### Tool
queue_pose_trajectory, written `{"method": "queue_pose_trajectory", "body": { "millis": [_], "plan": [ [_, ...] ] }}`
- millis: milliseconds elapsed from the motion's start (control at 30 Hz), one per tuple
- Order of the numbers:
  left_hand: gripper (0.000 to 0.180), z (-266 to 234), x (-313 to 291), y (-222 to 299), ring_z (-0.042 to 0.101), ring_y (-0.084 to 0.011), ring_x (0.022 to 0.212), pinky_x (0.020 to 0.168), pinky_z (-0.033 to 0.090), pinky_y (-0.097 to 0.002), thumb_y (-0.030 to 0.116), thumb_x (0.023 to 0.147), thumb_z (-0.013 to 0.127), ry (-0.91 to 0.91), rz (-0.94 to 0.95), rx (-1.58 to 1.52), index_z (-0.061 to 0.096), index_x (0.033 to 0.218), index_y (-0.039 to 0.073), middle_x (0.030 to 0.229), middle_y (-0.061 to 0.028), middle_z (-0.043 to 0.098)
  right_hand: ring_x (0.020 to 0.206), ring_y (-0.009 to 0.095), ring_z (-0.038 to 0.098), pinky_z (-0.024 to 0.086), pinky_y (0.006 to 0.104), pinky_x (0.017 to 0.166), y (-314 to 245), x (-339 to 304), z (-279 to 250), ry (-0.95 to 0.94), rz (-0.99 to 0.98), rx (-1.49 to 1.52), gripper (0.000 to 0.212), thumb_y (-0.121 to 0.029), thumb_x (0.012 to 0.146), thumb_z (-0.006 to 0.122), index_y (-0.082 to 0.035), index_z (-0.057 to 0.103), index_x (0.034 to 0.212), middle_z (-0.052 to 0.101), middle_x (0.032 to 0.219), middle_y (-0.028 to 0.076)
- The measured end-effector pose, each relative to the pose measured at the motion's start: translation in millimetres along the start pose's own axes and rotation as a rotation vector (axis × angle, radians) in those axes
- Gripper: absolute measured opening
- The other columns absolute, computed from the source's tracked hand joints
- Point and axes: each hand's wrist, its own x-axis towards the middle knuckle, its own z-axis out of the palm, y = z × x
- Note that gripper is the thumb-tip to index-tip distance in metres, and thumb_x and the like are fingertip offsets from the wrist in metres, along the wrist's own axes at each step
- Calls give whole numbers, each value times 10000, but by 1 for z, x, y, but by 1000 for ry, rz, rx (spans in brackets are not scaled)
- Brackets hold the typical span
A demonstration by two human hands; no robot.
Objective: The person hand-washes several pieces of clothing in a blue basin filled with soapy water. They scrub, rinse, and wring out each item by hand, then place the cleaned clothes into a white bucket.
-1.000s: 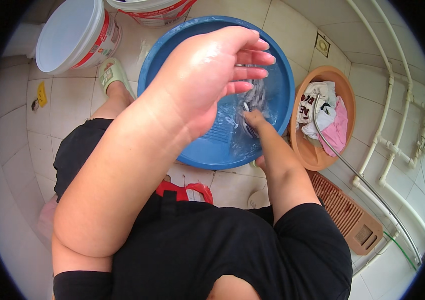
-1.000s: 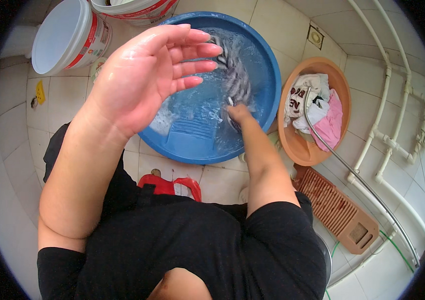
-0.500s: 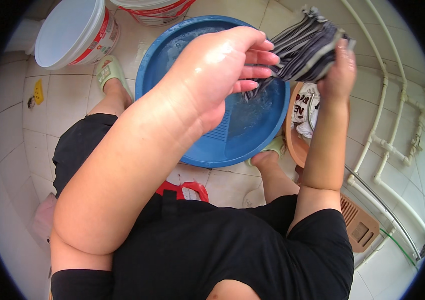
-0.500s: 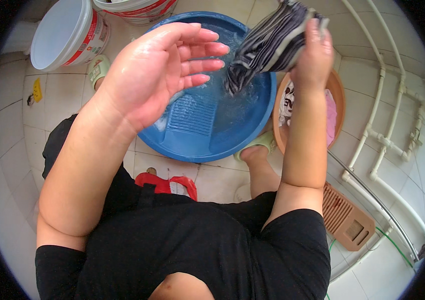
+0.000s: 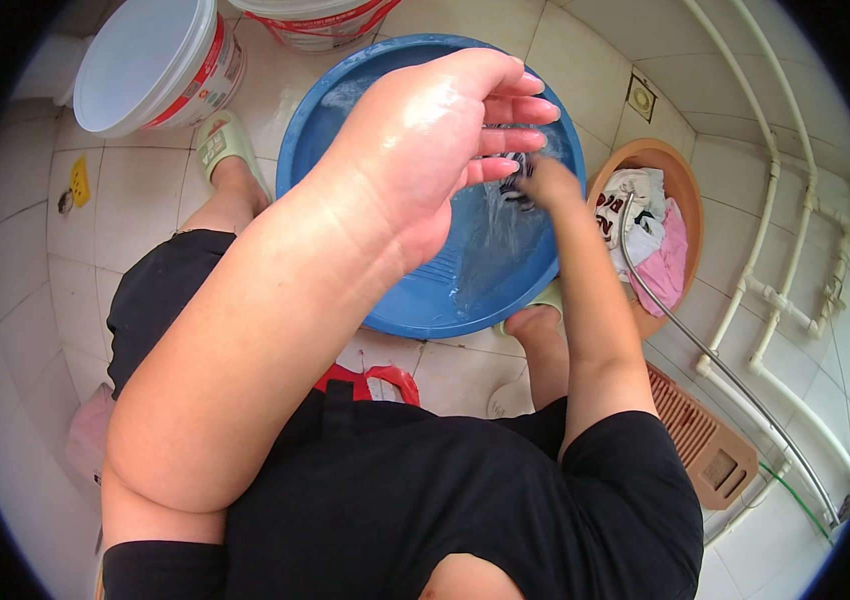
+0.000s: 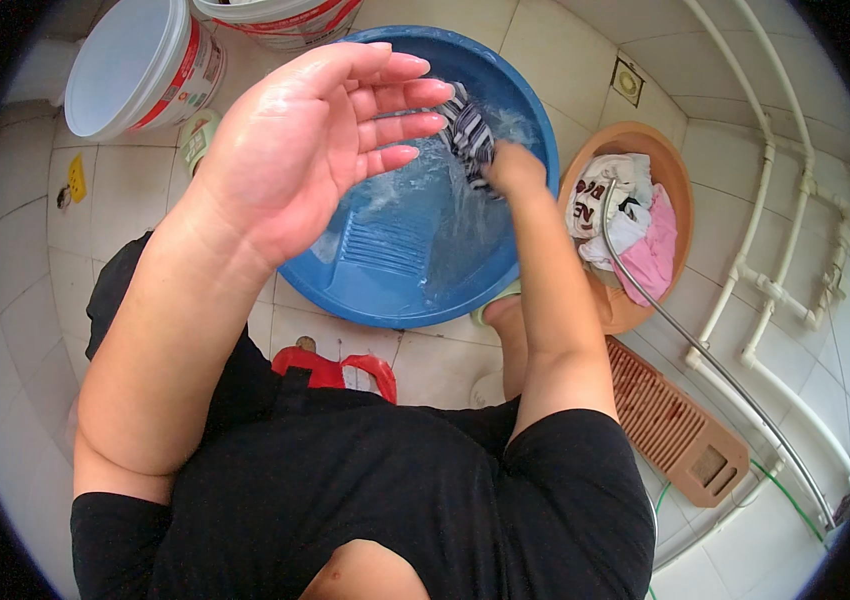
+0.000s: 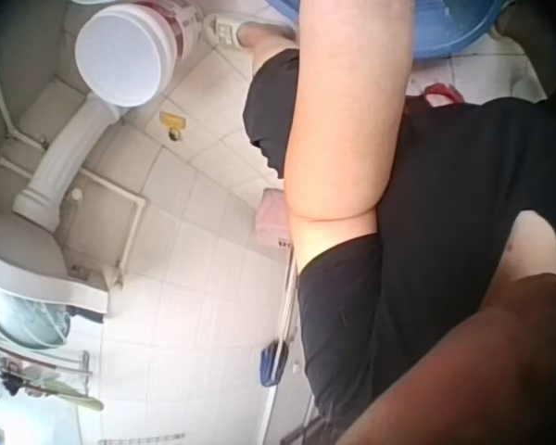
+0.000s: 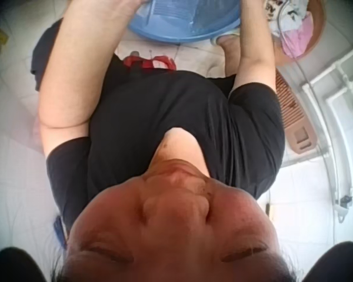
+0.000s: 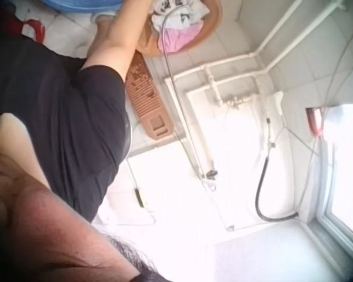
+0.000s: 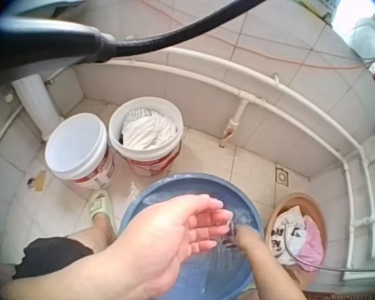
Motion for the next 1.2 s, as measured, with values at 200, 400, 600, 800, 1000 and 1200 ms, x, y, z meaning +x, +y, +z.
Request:
{"method": "queue_pose_trajectory", "body": {
  "millis": [200, 400, 600, 800, 1000, 1200],
  "plan": [
    [192, -1, 0, -2, 544, -126, 777, 697, 406, -249, 237, 810, 499, 11, -7, 14, 571, 836, 61, 856, -53, 611, 1082, 396, 440, 392, 441, 894, -6, -19, 128, 115, -55, -168, 562, -229, 658, 672, -98, 460, 1161, 357, 1249, 213],
    [272, -2, 1, -5, 559, -182, 887, 767, 428, -276, 268, 853, 470, -40, -34, 66, 555, 963, 34, 974, -104, 598, 958, 310, 560, 447, 393, 814, -6, -17, 122, -508, -152, -173, 415, -365, 689, 631, -81, 629, 991, 559, 1100, 154],
    [266, -3, 0, -9, 557, -179, 888, 782, 418, -281, 270, 844, 482, -30, -50, 71, 560, 959, 43, 970, -104, 601, 973, 329, 506, 410, 429, 813, 25, 12, 94, 354, 172, 174, 479, -358, 694, 624, -76, 548, 1075, 531, 1024, 160],
    [260, -2, 3, -9, 555, -173, 885, 774, 415, -280, 275, 838, 491, -28, -64, 74, 565, 943, 49, 960, -94, 605, 1103, 322, 451, 375, 434, 906, -15, -35, 121, -103, 48, -232, 602, -284, 732, 616, -77, 397, 1253, 435, 1236, 172],
    [253, 4, 1, -8, 554, -162, 877, 768, 413, -271, 279, 834, 500, -26, -95, 62, 573, 935, 58, 943, -82, 608, 888, 307, 601, 464, 357, 792, 4, -10, 103, -326, -78, -119, 405, -259, 670, 650, -28, 613, 1000, 606, 973, 214],
    [252, 6, -2, -7, 560, -157, 871, 753, 423, -261, 270, 837, 493, -25, -75, 61, 579, 932, 53, 938, -79, 610, 739, 237, 604, 523, 383, 678, -17, -57, -31, -112, 146, 2026, 258, -229, 760, 599, -38, 551, 926, 597, 846, 121]
  ]
}}
